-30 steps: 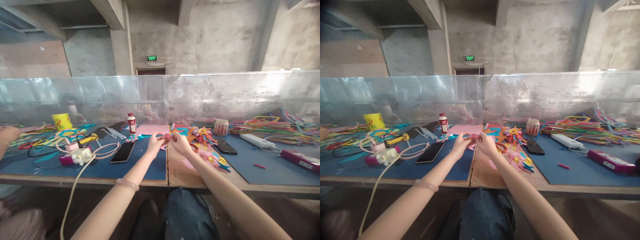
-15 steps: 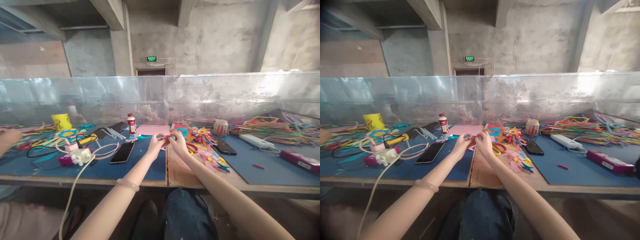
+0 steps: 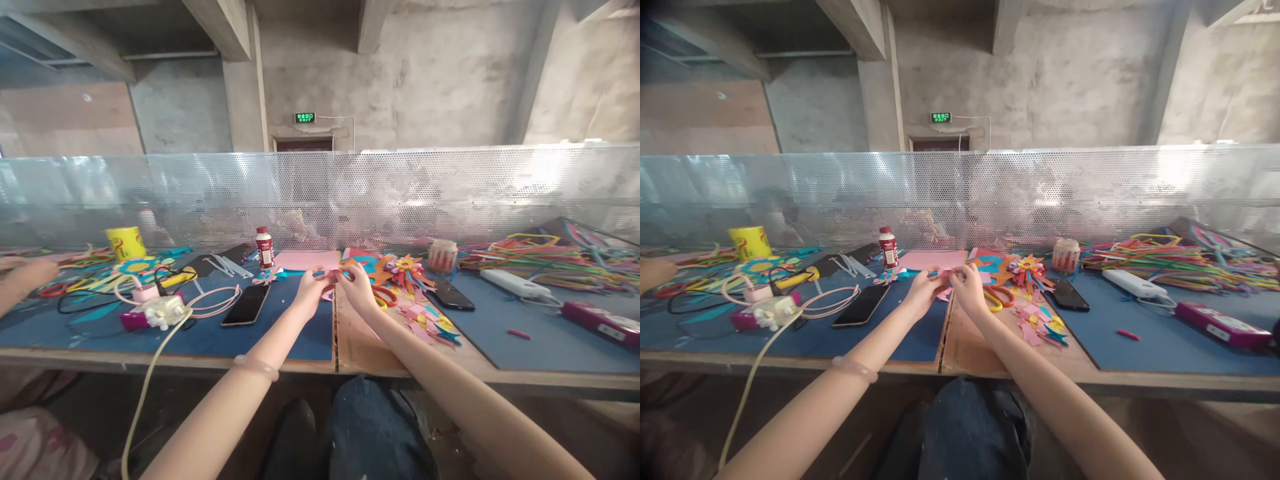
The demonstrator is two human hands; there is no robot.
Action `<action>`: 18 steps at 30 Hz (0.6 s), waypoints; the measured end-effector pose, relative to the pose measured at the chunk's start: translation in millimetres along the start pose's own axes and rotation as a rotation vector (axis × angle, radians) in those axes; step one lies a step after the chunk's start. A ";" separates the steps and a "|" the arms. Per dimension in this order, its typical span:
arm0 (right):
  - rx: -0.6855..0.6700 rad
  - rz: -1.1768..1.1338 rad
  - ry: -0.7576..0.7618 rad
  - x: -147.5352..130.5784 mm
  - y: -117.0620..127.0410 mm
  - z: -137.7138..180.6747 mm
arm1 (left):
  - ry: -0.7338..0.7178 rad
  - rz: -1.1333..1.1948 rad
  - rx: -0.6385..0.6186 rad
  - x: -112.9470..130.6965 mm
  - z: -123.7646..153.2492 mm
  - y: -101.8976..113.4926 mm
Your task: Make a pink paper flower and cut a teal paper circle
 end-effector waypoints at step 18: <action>-0.035 -0.084 -0.076 28.0 6.6 -8.2 | -0.065 -0.188 -0.069 10.8 3.4 -3.2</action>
Point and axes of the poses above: each hand's wrist, its own z-axis away from the middle knuckle, its own y-axis out of the back of the hand, x = y × z, the point moved 5 cm from there along -z, towards the middle knuckle, and after that the axes turned 8 degrees about -x, right-handed, at the moved point
